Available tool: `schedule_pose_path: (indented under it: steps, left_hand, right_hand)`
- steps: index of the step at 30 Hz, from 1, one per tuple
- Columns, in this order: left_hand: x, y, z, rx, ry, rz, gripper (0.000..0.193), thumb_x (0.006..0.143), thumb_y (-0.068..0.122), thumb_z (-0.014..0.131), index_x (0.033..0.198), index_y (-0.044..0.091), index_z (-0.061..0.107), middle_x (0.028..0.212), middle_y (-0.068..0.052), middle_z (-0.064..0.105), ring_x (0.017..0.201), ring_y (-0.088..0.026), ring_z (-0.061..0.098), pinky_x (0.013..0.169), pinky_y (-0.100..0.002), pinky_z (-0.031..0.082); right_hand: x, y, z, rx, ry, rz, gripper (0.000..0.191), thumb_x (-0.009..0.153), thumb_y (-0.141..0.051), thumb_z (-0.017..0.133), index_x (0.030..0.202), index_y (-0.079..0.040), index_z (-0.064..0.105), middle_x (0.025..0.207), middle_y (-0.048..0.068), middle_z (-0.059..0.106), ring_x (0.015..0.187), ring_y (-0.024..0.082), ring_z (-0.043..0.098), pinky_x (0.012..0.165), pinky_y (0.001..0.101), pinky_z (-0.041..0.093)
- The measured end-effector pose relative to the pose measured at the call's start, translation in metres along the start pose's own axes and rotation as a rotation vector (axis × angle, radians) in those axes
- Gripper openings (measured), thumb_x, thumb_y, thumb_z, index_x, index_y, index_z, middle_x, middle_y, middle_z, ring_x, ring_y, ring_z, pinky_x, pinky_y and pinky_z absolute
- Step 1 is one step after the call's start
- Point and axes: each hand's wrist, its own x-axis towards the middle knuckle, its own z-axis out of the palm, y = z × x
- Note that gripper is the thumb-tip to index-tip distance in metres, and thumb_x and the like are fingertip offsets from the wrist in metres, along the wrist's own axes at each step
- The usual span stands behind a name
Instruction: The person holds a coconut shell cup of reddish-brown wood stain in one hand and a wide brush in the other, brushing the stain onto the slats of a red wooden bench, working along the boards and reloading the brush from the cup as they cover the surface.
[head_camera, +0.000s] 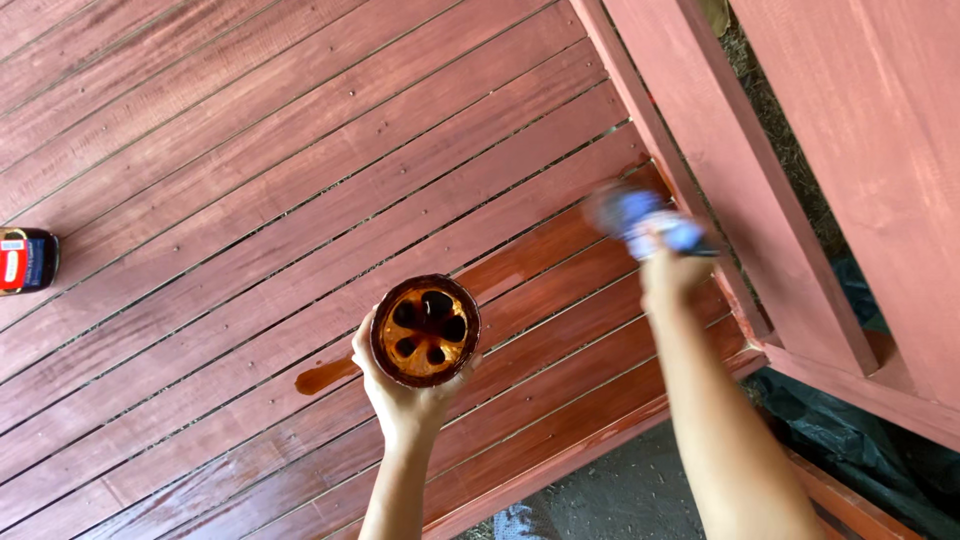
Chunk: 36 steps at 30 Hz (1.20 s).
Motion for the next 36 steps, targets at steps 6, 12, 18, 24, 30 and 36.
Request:
schedule_pose_path:
  steps: [6,12,18,24,30,36]
  left_hand:
    - [-0.002,-0.017,-0.029,-0.141,0.067,-0.033,0.104,0.058,0.025,0.099,0.142,0.009,0.04,0.134,-0.01,0.057,0.124,-0.023,0.059,0.108,-0.039,0.05]
    - [0.001,-0.032,-0.051,-0.102,0.136,0.01,0.102,0.058,0.021,0.098,0.142,0.008,0.041,0.133,-0.011,0.054,0.123,-0.023,0.058,0.107,-0.04,0.051]
    - [-0.005,-0.046,-0.072,-0.106,0.151,-0.014,0.102,0.061,0.02,0.096,0.143,0.009,0.038,0.135,-0.011,0.055,0.125,-0.024,0.057,0.108,-0.04,0.051]
    - [-0.013,-0.058,-0.093,-0.08,0.18,-0.09,0.104,0.057,0.017,0.097,0.142,0.011,0.038,0.135,-0.011,0.055,0.126,-0.025,0.057,0.108,-0.041,0.051]
    - [-0.018,-0.061,-0.098,-0.139,0.228,-0.097,0.105,0.057,0.016,0.099,0.143,0.01,0.038,0.136,-0.012,0.054,0.128,-0.025,0.056,0.11,-0.041,0.051]
    - [-0.016,-0.06,-0.098,-0.121,0.233,-0.068,0.105,0.058,0.02,0.1,0.142,0.009,0.038,0.135,-0.011,0.055,0.125,-0.023,0.058,0.11,-0.039,0.051]
  right_hand:
    - [-0.059,0.013,0.005,0.032,-0.02,0.018,0.026,0.087,-0.01,0.082,0.106,-0.011,0.063,0.103,0.001,0.068,0.092,0.013,0.063,0.083,0.0337,0.055]
    - [-0.203,0.009,0.052,0.317,-0.563,-0.032,0.012,0.088,0.001,0.071,0.096,-0.007,0.069,0.088,0.005,0.072,0.078,0.013,0.067,0.068,0.0305,0.058]
    - [-0.096,0.011,0.0,-0.213,-0.44,-0.212,0.01,0.088,0.003,0.072,0.092,-0.006,0.072,0.089,0.004,0.073,0.081,0.014,0.069,0.072,0.0322,0.058]
    - [-0.084,0.019,-0.007,0.103,-0.226,0.223,0.031,0.076,0.0,0.081,0.1,-0.01,0.065,0.096,0.001,0.071,0.083,0.013,0.07,0.073,0.0336,0.062]
    - [-0.202,0.016,0.07,-0.039,-0.62,0.057,0.018,0.077,-0.004,0.083,0.092,-0.008,0.073,0.09,0.004,0.075,0.082,0.014,0.07,0.074,0.0302,0.058]
    - [-0.141,0.008,0.061,-0.019,-0.705,-0.072,0.012,0.081,0.001,0.074,0.089,-0.007,0.071,0.089,0.003,0.074,0.078,0.013,0.071,0.067,0.0302,0.061]
